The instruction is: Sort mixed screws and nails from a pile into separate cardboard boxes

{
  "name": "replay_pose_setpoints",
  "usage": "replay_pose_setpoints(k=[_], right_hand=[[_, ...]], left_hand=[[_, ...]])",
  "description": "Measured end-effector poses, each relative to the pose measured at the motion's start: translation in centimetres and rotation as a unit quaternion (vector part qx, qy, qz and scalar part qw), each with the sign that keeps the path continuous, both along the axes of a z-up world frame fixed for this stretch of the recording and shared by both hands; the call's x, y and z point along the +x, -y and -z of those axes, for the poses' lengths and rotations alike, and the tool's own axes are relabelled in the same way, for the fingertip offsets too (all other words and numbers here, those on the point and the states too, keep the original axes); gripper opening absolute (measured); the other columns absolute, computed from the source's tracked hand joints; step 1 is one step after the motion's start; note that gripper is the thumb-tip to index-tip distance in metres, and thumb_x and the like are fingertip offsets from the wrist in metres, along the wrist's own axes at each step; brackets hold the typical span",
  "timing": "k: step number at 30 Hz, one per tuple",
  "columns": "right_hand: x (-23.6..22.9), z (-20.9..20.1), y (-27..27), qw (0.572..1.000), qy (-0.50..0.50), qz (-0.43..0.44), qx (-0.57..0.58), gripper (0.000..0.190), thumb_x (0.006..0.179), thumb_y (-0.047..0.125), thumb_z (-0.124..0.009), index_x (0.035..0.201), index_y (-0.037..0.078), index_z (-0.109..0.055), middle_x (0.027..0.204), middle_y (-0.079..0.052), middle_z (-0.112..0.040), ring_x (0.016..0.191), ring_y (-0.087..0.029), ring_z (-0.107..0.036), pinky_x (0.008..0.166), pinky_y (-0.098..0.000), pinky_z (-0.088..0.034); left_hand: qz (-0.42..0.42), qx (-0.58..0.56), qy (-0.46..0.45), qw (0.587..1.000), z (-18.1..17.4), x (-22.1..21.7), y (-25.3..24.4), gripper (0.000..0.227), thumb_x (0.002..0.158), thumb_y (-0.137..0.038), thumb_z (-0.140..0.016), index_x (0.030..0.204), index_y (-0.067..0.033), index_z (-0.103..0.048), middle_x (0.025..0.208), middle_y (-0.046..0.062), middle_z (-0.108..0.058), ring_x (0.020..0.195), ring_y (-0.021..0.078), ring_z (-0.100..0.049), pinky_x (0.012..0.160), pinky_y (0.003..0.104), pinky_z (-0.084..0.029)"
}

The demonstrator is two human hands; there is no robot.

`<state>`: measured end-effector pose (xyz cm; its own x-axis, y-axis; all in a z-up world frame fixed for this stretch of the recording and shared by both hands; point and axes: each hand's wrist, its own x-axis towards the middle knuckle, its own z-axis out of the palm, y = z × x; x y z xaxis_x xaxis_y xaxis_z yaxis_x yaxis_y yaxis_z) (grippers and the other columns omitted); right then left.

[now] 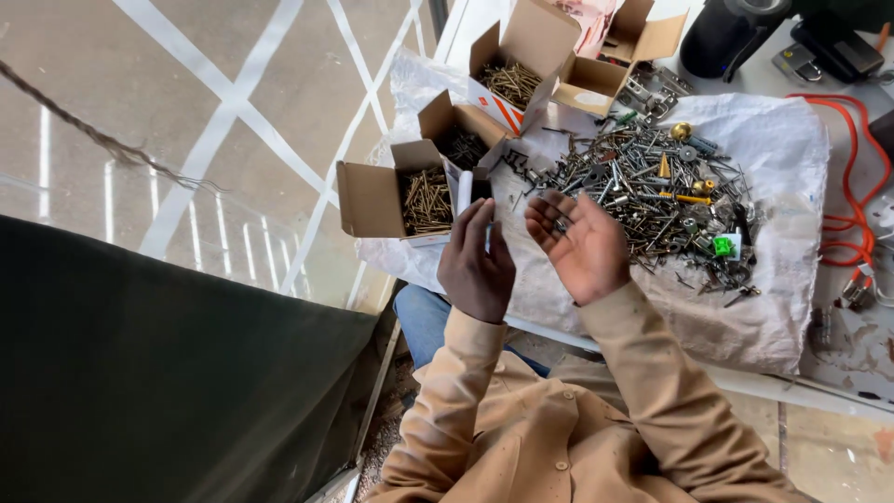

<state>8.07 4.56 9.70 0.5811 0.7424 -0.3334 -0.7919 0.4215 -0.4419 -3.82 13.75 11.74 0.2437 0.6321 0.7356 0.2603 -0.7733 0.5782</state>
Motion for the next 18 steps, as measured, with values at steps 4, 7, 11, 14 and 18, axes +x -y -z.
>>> replay_pose_setpoints(k=[4, 7, 11, 14, 18], right_hand=[[-0.3, -2.6, -4.5, 0.999, 0.032, -0.023, 0.009, 0.049, 0.104, 0.045, -0.050, 0.121, 0.002, -0.067, 0.120, -0.021, -0.072, 0.112, -0.030, -0.071, 0.100, -0.0406, -0.060], [-0.8, -3.0, -7.1, 0.997, 0.057, -0.041, -0.014, 0.052, 0.105, 0.047, -0.049, 0.122, 0.000, -0.067, 0.118, -0.022, -0.071, 0.110, -0.031, -0.071, 0.099, -0.0415, -0.061], [-0.6, -2.5, -9.1, 0.985, 0.124, -0.055, -0.104, 0.055, 0.104, 0.047, -0.049, 0.124, -0.001, -0.064, 0.116, -0.017, -0.071, 0.108, -0.025, -0.071, 0.098, -0.0364, -0.060], [-1.7, -3.7, -9.4, 0.974, 0.167, -0.042, -0.147, 0.051, 0.103, 0.044, -0.053, 0.124, 0.000, -0.066, 0.114, -0.011, -0.068, 0.108, -0.021, -0.067, 0.100, -0.0329, -0.054], [-2.9, -4.7, -9.8, 0.958, 0.225, -0.024, -0.178, 0.035, 0.098, 0.036, -0.066, 0.113, 0.005, -0.073, 0.096, -0.004, -0.064, 0.094, -0.015, -0.061, 0.089, -0.0297, -0.051]], left_hand=[[0.021, -0.022, -0.034, 0.999, 1.4, -0.9, -1.3, 0.030, 0.101, -0.014, -0.057, 0.129, -0.0208, -0.065, 0.126, 0.001, -0.068, 0.100, 0.0313, -0.073, 0.078, 0.040, -0.059], [0.032, -0.055, -0.043, 0.997, 1.9, -1.2, -1.6, 0.031, 0.098, -0.012, -0.059, 0.127, -0.0216, -0.065, 0.116, -0.001, -0.068, 0.099, 0.0290, -0.073, 0.078, 0.041, -0.059], [0.017, -0.065, -0.034, 0.997, 1.8, -1.2, -1.5, 0.027, 0.097, -0.011, -0.061, 0.119, -0.0242, -0.068, 0.104, -0.004, -0.066, 0.089, 0.0280, -0.073, 0.071, 0.041, -0.059], [0.017, -0.073, -0.031, 0.997, 2.4, -1.1, -1.5, 0.026, 0.095, -0.011, -0.064, 0.114, -0.0273, -0.070, 0.099, -0.006, -0.065, 0.086, 0.0275, -0.074, 0.070, 0.039, -0.059], [0.018, -0.081, -0.030, 0.996, 2.8, -0.9, -1.2, 0.021, 0.095, -0.014, -0.067, 0.107, -0.0302, -0.071, 0.096, -0.009, -0.065, 0.085, 0.0237, -0.074, 0.071, 0.036, -0.059]])
